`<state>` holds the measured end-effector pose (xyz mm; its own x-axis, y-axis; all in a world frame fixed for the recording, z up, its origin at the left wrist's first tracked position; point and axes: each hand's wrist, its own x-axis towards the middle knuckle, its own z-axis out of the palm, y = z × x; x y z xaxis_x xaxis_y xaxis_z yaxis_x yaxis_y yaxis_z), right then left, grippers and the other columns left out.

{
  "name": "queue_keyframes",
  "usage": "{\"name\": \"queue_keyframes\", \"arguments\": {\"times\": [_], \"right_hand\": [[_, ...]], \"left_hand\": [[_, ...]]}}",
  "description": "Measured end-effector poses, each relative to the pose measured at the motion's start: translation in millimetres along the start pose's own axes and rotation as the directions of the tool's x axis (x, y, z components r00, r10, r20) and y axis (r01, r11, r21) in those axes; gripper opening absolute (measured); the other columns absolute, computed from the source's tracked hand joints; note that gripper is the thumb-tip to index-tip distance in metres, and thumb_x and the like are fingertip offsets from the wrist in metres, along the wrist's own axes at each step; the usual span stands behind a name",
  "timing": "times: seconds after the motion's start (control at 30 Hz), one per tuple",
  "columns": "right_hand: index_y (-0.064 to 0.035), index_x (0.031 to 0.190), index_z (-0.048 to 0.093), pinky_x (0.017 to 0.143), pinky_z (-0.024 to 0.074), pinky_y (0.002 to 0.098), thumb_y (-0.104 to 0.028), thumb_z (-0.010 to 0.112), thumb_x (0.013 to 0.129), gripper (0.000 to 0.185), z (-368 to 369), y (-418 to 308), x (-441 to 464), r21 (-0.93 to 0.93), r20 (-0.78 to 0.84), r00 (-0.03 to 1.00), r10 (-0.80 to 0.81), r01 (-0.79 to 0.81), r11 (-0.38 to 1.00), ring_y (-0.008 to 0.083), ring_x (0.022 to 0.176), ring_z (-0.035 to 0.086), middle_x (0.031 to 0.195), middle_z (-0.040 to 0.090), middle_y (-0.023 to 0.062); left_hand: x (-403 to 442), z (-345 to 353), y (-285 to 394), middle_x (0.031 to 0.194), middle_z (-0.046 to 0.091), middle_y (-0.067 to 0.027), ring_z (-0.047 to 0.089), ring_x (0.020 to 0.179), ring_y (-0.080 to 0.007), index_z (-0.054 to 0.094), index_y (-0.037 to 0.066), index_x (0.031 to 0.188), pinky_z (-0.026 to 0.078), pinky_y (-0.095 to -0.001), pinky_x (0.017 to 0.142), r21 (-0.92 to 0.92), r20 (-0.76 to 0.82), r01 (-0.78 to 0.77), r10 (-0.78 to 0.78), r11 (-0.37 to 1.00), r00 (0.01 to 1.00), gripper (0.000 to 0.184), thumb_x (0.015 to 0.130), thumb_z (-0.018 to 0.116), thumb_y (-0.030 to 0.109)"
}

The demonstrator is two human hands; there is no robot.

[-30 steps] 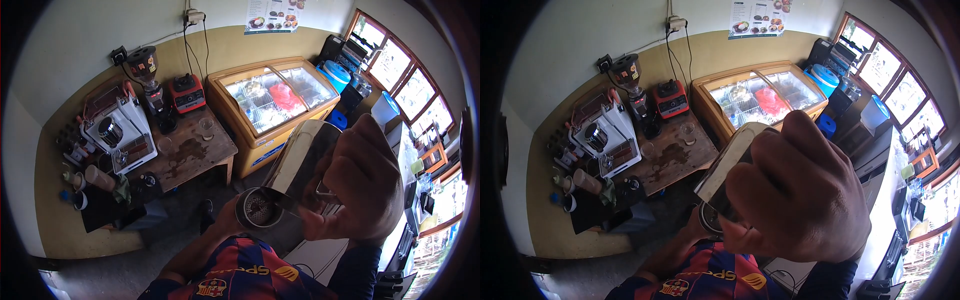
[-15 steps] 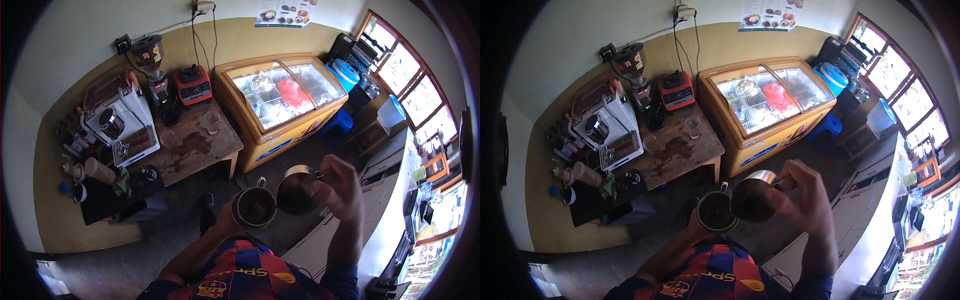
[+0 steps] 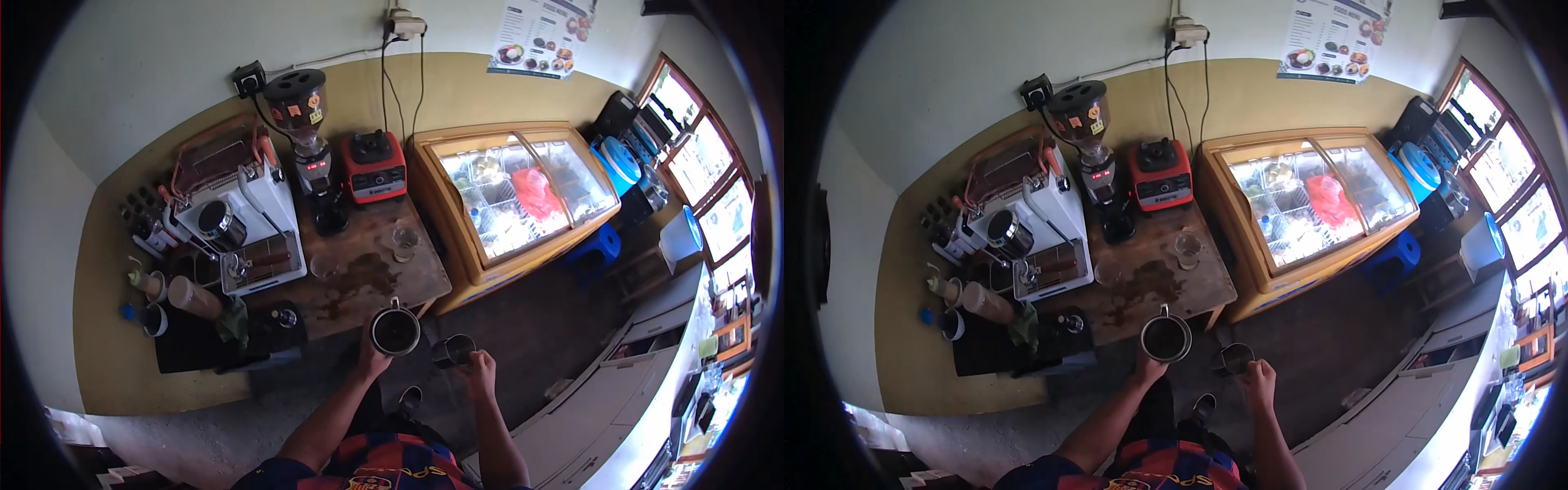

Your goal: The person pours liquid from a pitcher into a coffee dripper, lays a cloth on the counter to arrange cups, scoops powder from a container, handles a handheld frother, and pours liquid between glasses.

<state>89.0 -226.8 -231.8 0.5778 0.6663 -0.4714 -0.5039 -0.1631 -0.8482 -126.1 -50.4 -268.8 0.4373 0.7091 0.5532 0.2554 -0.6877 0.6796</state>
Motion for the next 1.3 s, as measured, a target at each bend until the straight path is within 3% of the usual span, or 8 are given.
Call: {"name": "queue_keyframes", "arguments": {"times": [0.3,0.5,0.67,0.8,1.0,1.13,1.23,1.3], "right_hand": [[-0.0045,0.098,0.061,0.083,0.0564,0.0414,-0.015,0.051,0.096,0.015,100,15,85,-0.012,0.013,0.997,0.078,-0.078,0.997,0.0153,0.086,0.061,0.095,0.061,0.0036],[-0.0036,0.094,0.063,0.082,0.0552,0.0356,-0.015,0.053,0.095,0.015,128,28,120,-0.247,0.024,0.996,0.088,-0.079,0.966,0.0114,0.082,0.058,0.088,0.059,0.0010],[-0.0044,0.088,0.062,0.082,0.0549,0.0339,-0.017,0.055,0.095,0.015,136,28,125,-0.242,0.045,0.989,0.139,-0.124,0.962,0.0093,0.075,0.055,0.082,0.055,-0.0011],[-0.0043,0.083,0.060,0.077,0.0516,0.0307,-0.019,0.056,0.096,0.020,138,16,140,-0.382,0.100,0.985,0.138,-0.090,0.920,0.0093,0.073,0.054,0.078,0.055,-0.0007],[-0.0013,0.077,0.060,0.065,0.0425,0.0293,-0.026,0.060,0.096,0.031,137,-5,179,-0.589,0.245,0.955,0.164,0.012,0.808,0.0095,0.070,0.053,0.070,0.055,-0.0012],[-0.0001,0.078,0.058,0.063,0.0407,0.0313,-0.032,0.062,0.096,0.037,121,-8,211,-0.682,0.383,0.909,0.162,0.160,0.714,0.0094,0.069,0.048,0.067,0.053,0.0006],[0.0002,0.079,0.057,0.062,0.0404,0.0325,-0.036,0.063,0.096,0.041,113,-13,215,-0.665,0.485,0.858,0.169,0.236,0.709,0.0100,0.068,0.046,0.067,0.051,0.0026],[0.0012,0.081,0.057,0.064,0.0418,0.0348,-0.038,0.063,0.097,0.043,109,-12,223,-0.654,0.540,0.821,0.182,0.273,0.706,0.0134,0.068,0.047,0.067,0.051,0.0070]], "left_hand": [[82,15,-104,0.121,0.060,-0.0164,0.059,0.114,-0.0320,0.053,0.002,0.128,0.047,-0.0414,0.098,-0.338,-0.042,0.304,-0.337,0.891,0.941,0.058,0.079,0.082,0.012],[104,42,-162,0.121,0.063,-0.0163,0.063,0.110,-0.0318,0.054,0.001,0.127,0.049,-0.0421,0.093,-0.325,-0.126,0.329,-0.385,0.887,0.914,0.059,0.080,0.083,0.018],[95,67,-208,0.120,0.064,-0.0164,0.064,0.108,-0.0317,0.053,0.000,0.127,0.050,-0.0423,0.092,-0.101,0.014,0.622,-0.624,0.777,0.782,0.060,0.080,0.084,0.019],[91,85,-235,0.118,0.066,-0.0174,0.065,0.107,-0.0320,0.053,-0.002,0.127,0.050,-0.0424,0.092,-0.213,-0.105,0.558,-0.587,0.802,0.803,0.064,0.078,0.086,0.021],[112,65,-188,0.124,0.063,-0.0217,0.061,0.118,-0.0343,0.051,-0.004,0.130,0.048,-0.0433,0.099,-0.286,-0.030,0.668,-0.703,0.687,0.711,0.073,0.076,0.087,0.030],[88,50,-93,0.135,0.052,-0.0248,0.051,0.127,-0.0370,0.043,-0.004,0.137,0.042,-0.0440,0.105,0.164,-0.114,0.662,-0.652,0.732,0.749,0.081,0.077,0.086,0.028],[123,4,-23,0.140,0.045,-0.0269,0.047,0.130,-0.0392,0.035,-0.002,0.146,0.038,-0.0468,0.109,-0.024,0.073,0.824,-0.821,0.566,0.566,0.090,0.076,0.086,0.026],[150,-7,-26,0.141,0.044,-0.0265,0.046,0.131,-0.0404,0.029,0.001,0.151,0.039,-0.0489,0.109,0.124,-0.229,0.625,-0.590,0.771,0.774,0.101,0.073,0.088,0.027]]}}
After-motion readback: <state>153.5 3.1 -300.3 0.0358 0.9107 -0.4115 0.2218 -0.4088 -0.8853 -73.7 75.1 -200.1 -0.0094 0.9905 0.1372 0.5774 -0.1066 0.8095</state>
